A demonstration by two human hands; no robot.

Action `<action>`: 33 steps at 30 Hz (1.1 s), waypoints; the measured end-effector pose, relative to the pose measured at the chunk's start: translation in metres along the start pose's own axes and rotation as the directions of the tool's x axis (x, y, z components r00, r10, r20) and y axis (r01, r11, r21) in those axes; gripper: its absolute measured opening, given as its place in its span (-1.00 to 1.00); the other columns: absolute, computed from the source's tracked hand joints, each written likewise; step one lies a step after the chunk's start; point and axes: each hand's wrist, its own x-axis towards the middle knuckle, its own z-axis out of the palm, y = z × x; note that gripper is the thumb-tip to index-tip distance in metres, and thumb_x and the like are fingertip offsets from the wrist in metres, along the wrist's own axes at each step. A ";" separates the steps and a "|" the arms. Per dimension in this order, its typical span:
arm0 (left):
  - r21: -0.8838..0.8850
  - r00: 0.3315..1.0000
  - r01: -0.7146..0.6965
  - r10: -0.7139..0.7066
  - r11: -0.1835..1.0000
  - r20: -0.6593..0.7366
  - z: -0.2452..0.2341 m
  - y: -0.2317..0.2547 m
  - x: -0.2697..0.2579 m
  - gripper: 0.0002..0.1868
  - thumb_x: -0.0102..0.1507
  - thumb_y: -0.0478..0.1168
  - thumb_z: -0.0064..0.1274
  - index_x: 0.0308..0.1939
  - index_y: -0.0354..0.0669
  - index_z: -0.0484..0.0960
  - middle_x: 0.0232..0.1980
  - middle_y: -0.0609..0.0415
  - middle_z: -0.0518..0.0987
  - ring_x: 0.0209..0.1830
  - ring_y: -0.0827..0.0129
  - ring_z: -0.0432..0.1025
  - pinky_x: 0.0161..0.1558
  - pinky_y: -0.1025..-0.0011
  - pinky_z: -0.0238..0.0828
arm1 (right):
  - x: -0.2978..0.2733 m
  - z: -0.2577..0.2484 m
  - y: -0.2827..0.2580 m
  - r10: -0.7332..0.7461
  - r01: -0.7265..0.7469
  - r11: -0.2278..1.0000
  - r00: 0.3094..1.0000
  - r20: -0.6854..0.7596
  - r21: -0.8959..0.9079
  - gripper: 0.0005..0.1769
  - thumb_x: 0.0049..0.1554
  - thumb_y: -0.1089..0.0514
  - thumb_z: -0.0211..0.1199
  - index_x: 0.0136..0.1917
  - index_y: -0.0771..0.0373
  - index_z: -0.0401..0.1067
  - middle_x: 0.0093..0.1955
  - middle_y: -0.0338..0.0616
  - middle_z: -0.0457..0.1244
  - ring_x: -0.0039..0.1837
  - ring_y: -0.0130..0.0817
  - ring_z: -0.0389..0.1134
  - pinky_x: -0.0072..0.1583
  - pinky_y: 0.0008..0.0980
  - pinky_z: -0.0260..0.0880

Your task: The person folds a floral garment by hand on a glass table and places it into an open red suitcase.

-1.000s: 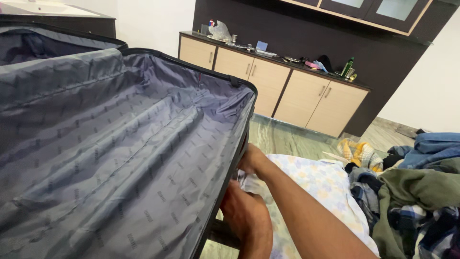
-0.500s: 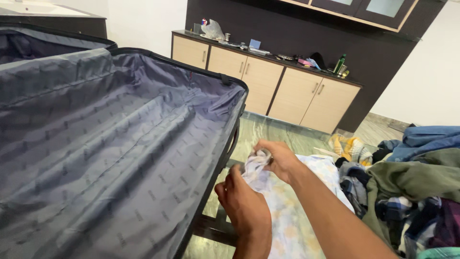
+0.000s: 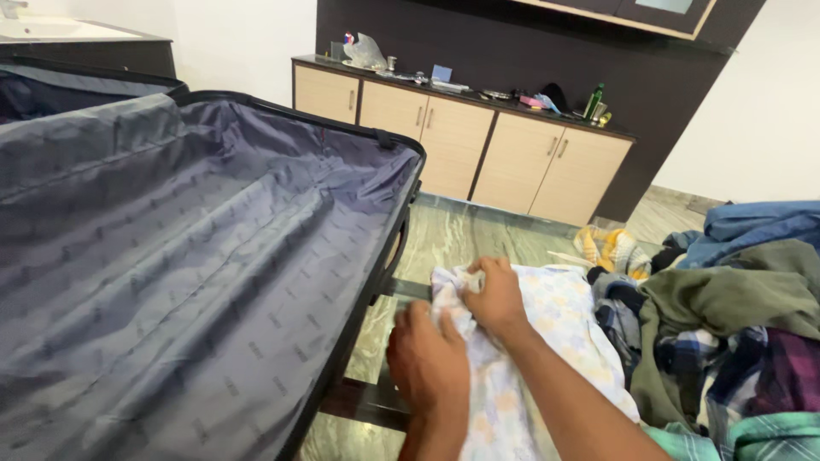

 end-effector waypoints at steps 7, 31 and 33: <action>0.296 0.932 0.152 -0.236 0.943 0.274 -0.015 0.005 0.005 -0.52 0.12 0.08 0.28 -0.03 -0.10 0.57 -0.03 0.00 0.61 0.12 0.06 0.42 0.18 0.08 0.26 | -0.017 -0.022 -0.059 -0.316 0.321 0.947 0.918 0.241 0.019 -0.69 -0.08 0.29 0.32 0.00 0.23 0.50 0.11 0.01 0.32 0.23 0.04 0.30 0.25 -0.16 0.34; 0.241 0.931 0.188 -0.251 0.952 0.265 -0.023 -0.008 0.022 -0.62 0.14 0.02 0.30 -0.21 -0.21 0.67 -0.11 -0.16 0.65 -0.05 -0.04 0.57 -0.02 0.11 0.52 | 0.002 0.031 -0.073 0.405 -0.107 0.865 0.726 0.555 -0.491 0.09 0.10 -0.66 -0.27 0.69 -0.09 -0.26 0.76 -0.17 -0.45 0.73 0.02 -0.55 0.58 0.34 -0.56; 0.195 0.960 0.140 -0.181 0.971 0.212 -0.022 -0.011 0.022 -0.66 0.13 -0.03 0.29 -0.21 -0.21 0.66 -0.11 -0.16 0.65 -0.05 -0.06 0.57 -0.02 0.09 0.50 | 0.005 0.026 -0.079 0.356 -0.070 0.872 0.771 0.528 -0.485 0.12 0.11 -0.64 -0.13 0.68 -0.01 -0.27 0.73 -0.05 -0.38 0.71 0.08 -0.46 0.54 0.36 -0.41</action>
